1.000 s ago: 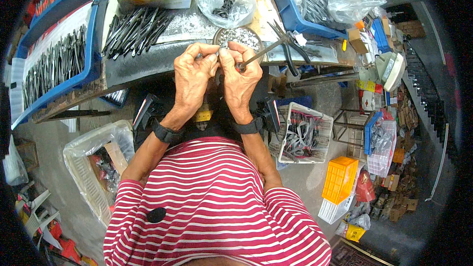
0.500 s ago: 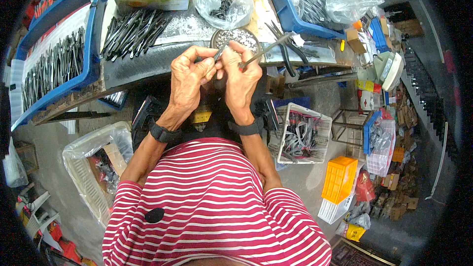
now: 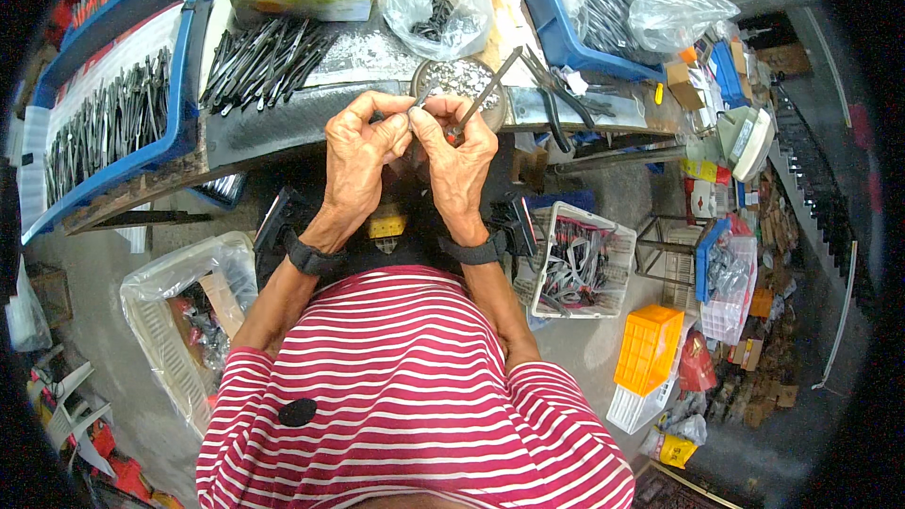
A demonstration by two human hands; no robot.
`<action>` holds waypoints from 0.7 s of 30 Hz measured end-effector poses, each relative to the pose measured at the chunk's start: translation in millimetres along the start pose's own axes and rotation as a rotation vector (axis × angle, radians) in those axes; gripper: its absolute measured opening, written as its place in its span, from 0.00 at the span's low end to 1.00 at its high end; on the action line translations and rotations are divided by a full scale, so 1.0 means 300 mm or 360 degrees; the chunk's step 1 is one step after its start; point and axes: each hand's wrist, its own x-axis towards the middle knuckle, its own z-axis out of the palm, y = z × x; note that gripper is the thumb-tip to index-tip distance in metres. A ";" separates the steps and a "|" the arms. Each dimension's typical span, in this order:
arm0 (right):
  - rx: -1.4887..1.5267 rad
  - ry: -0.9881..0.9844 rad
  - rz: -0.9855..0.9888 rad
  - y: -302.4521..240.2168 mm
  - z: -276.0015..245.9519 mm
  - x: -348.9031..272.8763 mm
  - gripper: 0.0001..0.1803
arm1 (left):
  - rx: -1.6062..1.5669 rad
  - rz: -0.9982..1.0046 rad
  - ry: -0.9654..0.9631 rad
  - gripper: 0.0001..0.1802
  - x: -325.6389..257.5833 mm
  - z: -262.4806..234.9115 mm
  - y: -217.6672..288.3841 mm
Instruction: The person repeatedly picks a metal rod and a small metal ball bearing from a container, then presses the ball into the end of the rod using a screwdriver. The person continues this process for multiple units, placing each assembled fastener on the table.
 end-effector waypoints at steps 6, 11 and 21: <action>-0.0251 0.0026 -0.0125 0.010 0.000 -0.005 0.06 | 0.0166 0.0064 -0.0017 0.06 -0.011 0.003 -0.019; -0.0520 0.0079 -0.0382 0.021 0.013 0.003 0.09 | 0.0142 0.0102 -0.0026 0.06 -0.017 0.011 -0.021; -0.0593 0.0095 -0.0410 0.013 0.029 0.010 0.18 | 0.0236 0.0164 -0.0028 0.06 -0.016 0.013 -0.009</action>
